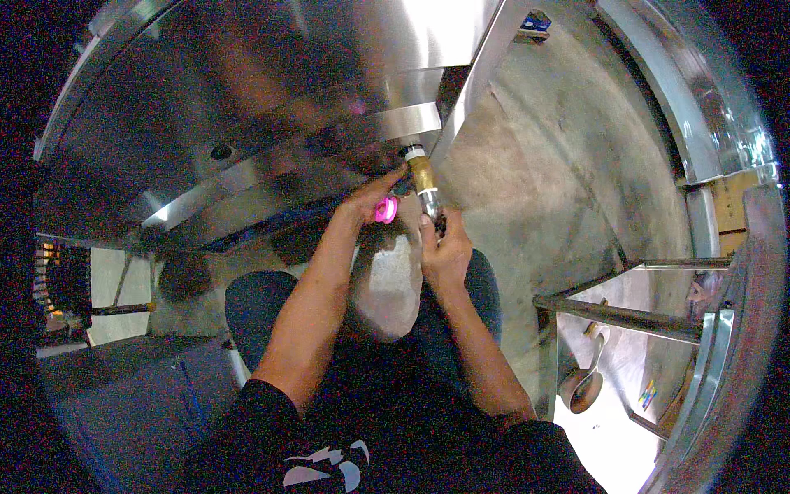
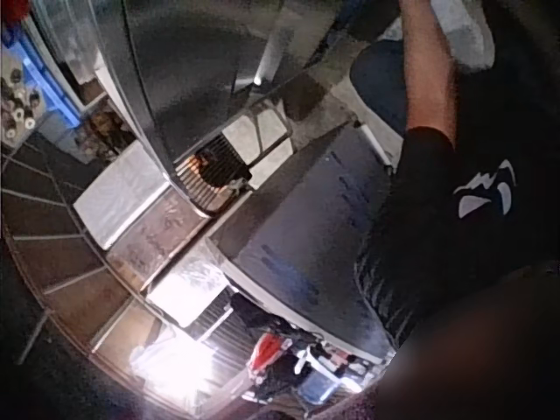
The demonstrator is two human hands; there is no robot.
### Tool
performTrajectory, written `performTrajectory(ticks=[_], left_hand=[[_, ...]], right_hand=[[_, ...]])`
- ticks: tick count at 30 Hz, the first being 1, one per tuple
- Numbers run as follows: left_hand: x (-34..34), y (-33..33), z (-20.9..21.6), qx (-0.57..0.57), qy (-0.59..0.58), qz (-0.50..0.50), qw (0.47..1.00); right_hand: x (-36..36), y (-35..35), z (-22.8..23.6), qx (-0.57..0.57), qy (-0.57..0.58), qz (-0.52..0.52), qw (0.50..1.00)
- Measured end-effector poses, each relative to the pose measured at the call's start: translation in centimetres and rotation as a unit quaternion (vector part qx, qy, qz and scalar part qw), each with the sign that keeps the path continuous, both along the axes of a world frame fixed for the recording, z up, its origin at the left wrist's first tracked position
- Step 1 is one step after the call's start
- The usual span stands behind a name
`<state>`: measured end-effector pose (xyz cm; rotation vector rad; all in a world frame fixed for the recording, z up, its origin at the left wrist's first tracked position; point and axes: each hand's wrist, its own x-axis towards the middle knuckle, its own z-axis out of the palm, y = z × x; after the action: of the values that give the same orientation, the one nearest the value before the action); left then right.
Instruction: The person wraps pink thread seal tape around a brass plumbing fitting, then screws the fitting into a port on a stainless steel unit. They tighten the connection by hand and adjust the fitting's orientation.
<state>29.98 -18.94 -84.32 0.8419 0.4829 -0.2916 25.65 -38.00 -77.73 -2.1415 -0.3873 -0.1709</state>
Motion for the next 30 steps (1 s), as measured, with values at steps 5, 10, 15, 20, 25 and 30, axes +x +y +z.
performTrajectory(ticks=[5,10,15,20,25,30], left_hand=[[0.6,0.0,-1.8,-0.073,-0.039,0.008,0.997],[1.8,0.3,-3.2,-0.115,-0.041,-0.007,0.992],[1.2,0.1,-2.4,-0.177,-0.044,0.051,0.982],[1.2,-0.7,0.0,-0.041,-0.084,0.039,0.995],[1.3,-0.5,0.1,-0.091,-0.090,0.033,0.991],[2.2,0.2,-1.3,-0.116,-0.047,0.033,0.992]], right_hand=[[-0.1,-0.1,-0.4,0.040,0.100,-0.011,0.994],[0.5,0.0,-1.0,0.081,0.110,-0.004,0.991],[0.7,-0.1,-0.8,0.078,0.117,0.003,0.990],[0.6,-0.1,-0.5,0.052,0.126,0.001,0.991],[0.6,-0.1,-0.6,0.029,0.114,-0.010,0.993],[0.8,0.2,-0.7,0.096,0.157,0.006,0.983]])
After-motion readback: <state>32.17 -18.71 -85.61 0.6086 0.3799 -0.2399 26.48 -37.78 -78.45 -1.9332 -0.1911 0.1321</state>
